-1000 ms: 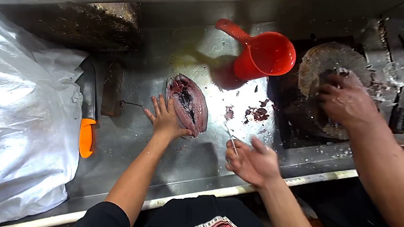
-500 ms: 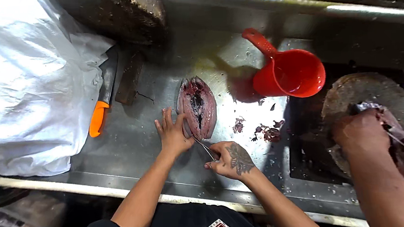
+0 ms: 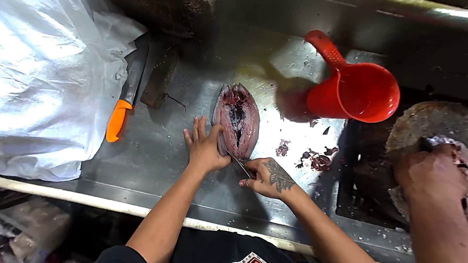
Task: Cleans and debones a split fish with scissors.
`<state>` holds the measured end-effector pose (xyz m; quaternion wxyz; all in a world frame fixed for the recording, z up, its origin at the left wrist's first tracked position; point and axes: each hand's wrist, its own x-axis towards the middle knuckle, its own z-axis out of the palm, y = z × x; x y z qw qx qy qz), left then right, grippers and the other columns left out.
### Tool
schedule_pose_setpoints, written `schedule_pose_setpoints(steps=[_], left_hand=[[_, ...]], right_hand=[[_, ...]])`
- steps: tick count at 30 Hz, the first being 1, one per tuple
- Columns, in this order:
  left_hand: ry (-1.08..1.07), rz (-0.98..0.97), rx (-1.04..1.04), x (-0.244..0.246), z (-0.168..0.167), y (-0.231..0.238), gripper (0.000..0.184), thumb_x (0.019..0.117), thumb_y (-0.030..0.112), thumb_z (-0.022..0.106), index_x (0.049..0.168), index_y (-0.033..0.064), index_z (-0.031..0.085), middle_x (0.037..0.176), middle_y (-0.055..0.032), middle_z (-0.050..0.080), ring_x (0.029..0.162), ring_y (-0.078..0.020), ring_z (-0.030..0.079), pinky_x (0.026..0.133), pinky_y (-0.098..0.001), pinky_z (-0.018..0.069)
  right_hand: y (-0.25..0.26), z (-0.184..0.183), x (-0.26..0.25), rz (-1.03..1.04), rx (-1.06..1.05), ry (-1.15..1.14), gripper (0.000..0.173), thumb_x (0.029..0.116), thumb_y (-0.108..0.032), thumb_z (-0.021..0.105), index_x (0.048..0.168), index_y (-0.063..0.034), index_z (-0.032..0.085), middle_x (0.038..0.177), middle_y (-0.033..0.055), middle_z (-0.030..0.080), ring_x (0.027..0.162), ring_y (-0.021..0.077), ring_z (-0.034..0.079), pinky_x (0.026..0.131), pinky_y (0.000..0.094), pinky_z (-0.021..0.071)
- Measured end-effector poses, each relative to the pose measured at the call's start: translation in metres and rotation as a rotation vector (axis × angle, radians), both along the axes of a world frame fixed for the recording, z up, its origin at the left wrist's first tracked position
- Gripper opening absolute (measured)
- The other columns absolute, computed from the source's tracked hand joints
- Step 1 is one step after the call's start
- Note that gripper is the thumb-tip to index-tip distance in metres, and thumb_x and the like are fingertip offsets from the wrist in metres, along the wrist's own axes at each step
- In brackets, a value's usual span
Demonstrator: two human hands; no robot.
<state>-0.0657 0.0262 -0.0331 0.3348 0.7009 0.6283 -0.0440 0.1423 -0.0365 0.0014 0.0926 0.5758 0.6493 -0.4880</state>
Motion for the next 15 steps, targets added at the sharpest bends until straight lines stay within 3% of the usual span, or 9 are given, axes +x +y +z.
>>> schedule_pose_setpoints(steps=[3,7,12,15], left_hand=[[-0.036,0.029,0.092,-0.004,-0.001,0.008,0.061,0.0719,0.048,0.081,0.13,0.0395,0.064,0.166,-0.0121,0.027,0.158,-0.0367,0.008,0.118,-0.075,0.0053],[-0.04,0.03,0.102,-0.001,-0.004,0.016,0.058,0.0707,0.046,0.084,0.125,0.0407,0.066,0.165,-0.0111,0.028,0.158,-0.0363,0.007,0.117,-0.0763,0.004],[-0.06,0.036,0.052,-0.003,-0.001,0.02,0.054,0.0737,0.043,0.087,0.123,0.0404,0.067,0.166,-0.0108,0.027,0.158,-0.0366,0.006,0.117,-0.077,0.0033],[-0.057,0.031,0.057,-0.003,0.0,0.019,0.053,0.0738,0.04,0.089,0.123,0.0403,0.067,0.165,-0.0112,0.028,0.157,-0.0376,0.008,0.116,-0.078,0.0055]], right_hand=[[0.0,-0.005,-0.005,-0.023,0.004,0.006,0.037,0.081,-0.047,0.077,0.087,-0.0116,0.071,0.076,0.0027,0.064,0.073,0.0183,0.061,0.07,0.0445,0.051],[-0.019,-0.004,0.001,-0.097,-0.023,0.058,0.034,0.0855,-0.044,0.075,0.097,-0.0112,0.075,0.08,0.003,0.067,0.074,0.0168,0.062,0.072,0.0428,0.0517],[-0.023,-0.002,0.0,-0.181,0.027,0.091,0.039,0.0803,-0.047,0.077,0.094,-0.0102,0.074,0.076,0.0013,0.065,0.069,0.0138,0.059,0.066,0.039,0.0503],[-0.018,-0.014,-0.002,-0.183,0.02,0.123,0.039,0.0808,-0.046,0.078,0.096,-0.0099,0.074,0.078,0.0021,0.066,0.071,0.015,0.06,0.069,0.0408,0.0513]])
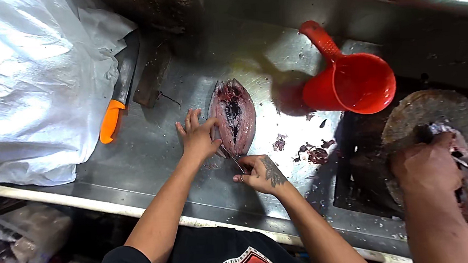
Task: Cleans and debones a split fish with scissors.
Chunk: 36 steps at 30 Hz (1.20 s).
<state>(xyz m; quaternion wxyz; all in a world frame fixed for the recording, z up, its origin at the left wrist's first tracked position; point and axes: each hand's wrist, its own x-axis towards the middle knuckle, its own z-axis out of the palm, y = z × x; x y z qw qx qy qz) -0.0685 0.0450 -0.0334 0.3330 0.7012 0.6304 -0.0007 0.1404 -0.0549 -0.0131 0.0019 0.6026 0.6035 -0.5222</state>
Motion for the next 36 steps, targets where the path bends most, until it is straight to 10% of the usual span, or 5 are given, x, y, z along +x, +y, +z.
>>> schedule_pose_setpoints(steps=[11,36], left_hand=[[0.067,-0.005,0.002,0.002,0.01,0.014,0.045,0.0757,0.04,0.089,0.116,0.0382,0.071,0.158,-0.0142,0.036,0.151,-0.0432,0.022,0.112,-0.0805,0.0133],[0.034,0.038,-0.061,0.007,0.015,0.019,0.048,0.0753,0.032,0.091,0.119,0.0351,0.07,0.16,-0.0156,0.033,0.152,-0.0451,0.017,0.11,-0.084,0.0103]], right_hand=[[0.002,-0.011,-0.002,-0.064,-0.018,0.078,0.039,0.0812,-0.045,0.078,0.096,-0.009,0.073,0.075,0.0012,0.065,0.069,0.0128,0.06,0.067,0.0388,0.0512],[-0.011,-0.006,-0.006,-0.198,-0.072,0.173,0.037,0.0808,-0.042,0.079,0.095,-0.009,0.072,0.075,-0.0014,0.065,0.065,0.0071,0.059,0.063,0.03,0.051]])
